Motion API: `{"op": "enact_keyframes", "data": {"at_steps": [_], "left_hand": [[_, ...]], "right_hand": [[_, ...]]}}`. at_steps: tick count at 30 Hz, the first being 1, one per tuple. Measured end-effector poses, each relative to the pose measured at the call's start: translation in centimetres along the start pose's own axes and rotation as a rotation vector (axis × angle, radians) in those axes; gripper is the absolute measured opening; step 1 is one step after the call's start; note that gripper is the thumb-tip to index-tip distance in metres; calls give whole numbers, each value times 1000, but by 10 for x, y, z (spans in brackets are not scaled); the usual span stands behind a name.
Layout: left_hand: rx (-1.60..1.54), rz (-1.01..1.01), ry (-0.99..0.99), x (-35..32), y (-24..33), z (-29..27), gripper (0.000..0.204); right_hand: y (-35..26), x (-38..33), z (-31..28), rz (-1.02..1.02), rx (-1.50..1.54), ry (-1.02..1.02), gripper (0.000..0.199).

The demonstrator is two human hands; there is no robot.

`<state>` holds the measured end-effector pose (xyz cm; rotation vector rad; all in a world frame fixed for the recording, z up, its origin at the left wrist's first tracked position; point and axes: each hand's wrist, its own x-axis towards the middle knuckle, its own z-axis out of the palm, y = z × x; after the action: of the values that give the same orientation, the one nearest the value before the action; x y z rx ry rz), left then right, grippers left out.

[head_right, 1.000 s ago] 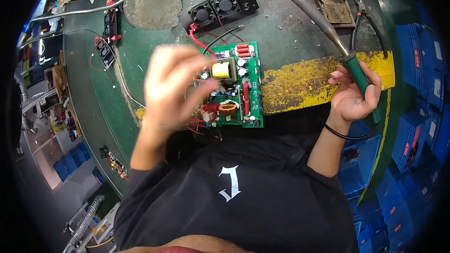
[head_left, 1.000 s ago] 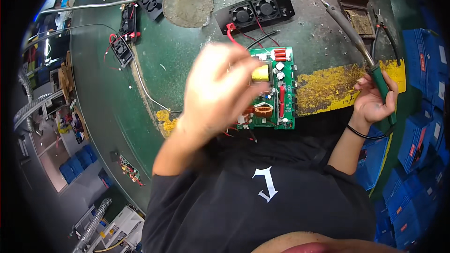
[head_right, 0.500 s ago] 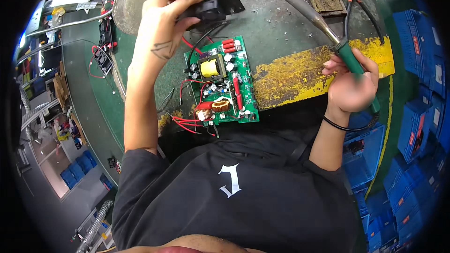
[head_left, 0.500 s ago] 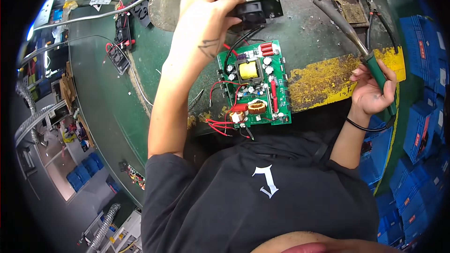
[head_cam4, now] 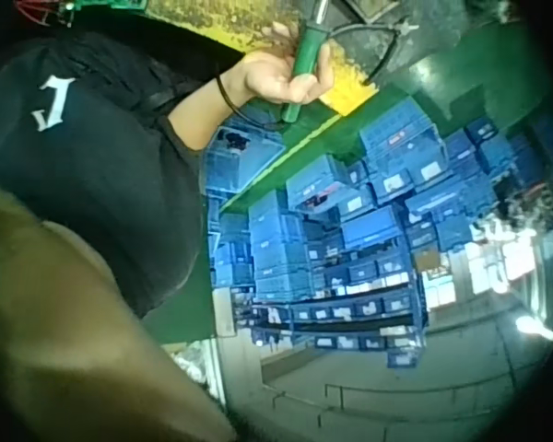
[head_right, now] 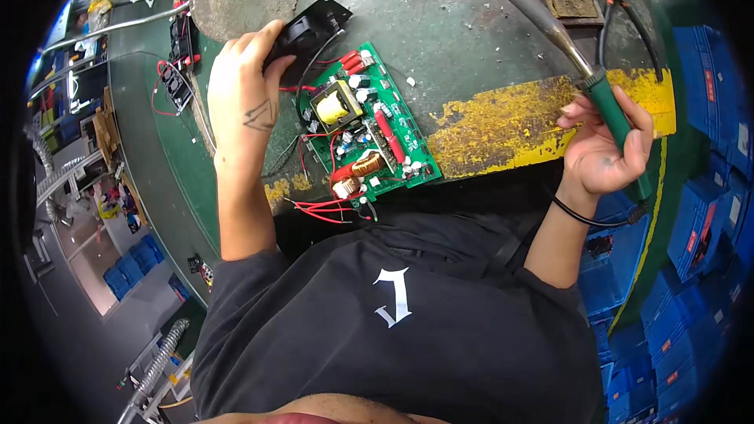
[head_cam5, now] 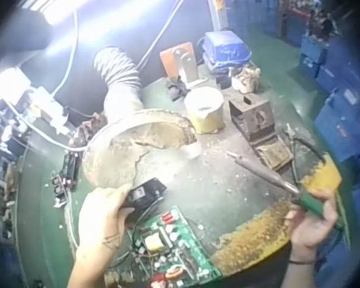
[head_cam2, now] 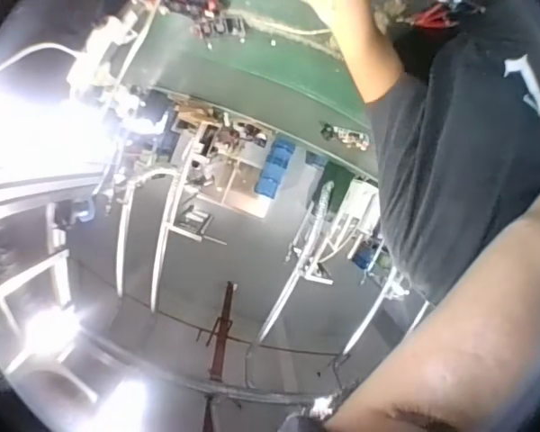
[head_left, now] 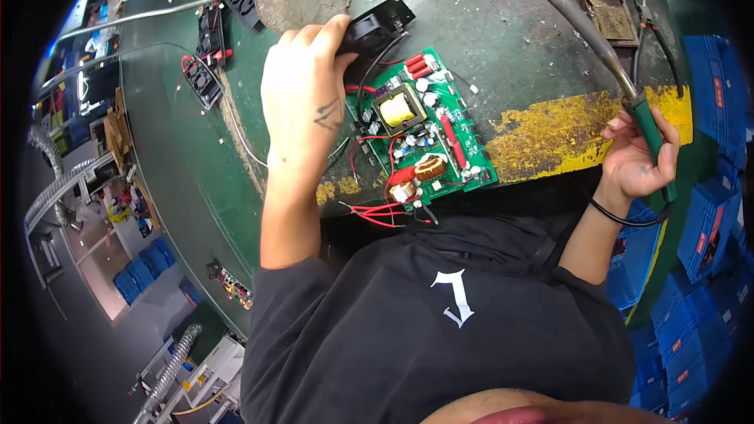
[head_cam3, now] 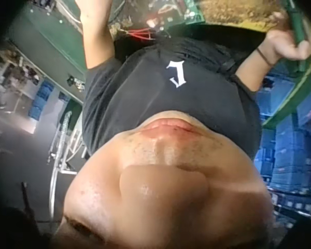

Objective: Soldering a cooling fan onto a circuit board at a workbench.

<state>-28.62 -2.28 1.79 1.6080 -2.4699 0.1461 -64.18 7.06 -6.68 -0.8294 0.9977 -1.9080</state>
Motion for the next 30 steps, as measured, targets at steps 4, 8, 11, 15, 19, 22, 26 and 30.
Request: {"op": "enact_keyframes", "data": {"at_steps": [4,8,11,15,19,22,26,30], "left_hand": [[34,-63,59,-16,-13,1,33],[-35,-77,144,-28,-23,9,38],[-47,-118,232,-32,-20,15,40],[-60,-150,316,-52,-9,0,40],[-255,-236,-34,-99,-11,-22,30],[-354,-307,-239,-133,-21,-21,25],[-368,-322,-170,-147,-35,-24,17],[-634,-577,405,-120,-35,-39,16]], "right_hand": [[0,0,-1,24,-22,4,49],[0,0,1,36,37,-10,50],[1,-1,0,32,1,28,50],[0,-1,-7,67,13,28,52],[-2,-1,-10,87,25,13,51],[-7,-1,-3,128,28,-21,50],[-12,1,17,125,-9,-54,51],[-8,7,46,126,18,-119,50]]}}
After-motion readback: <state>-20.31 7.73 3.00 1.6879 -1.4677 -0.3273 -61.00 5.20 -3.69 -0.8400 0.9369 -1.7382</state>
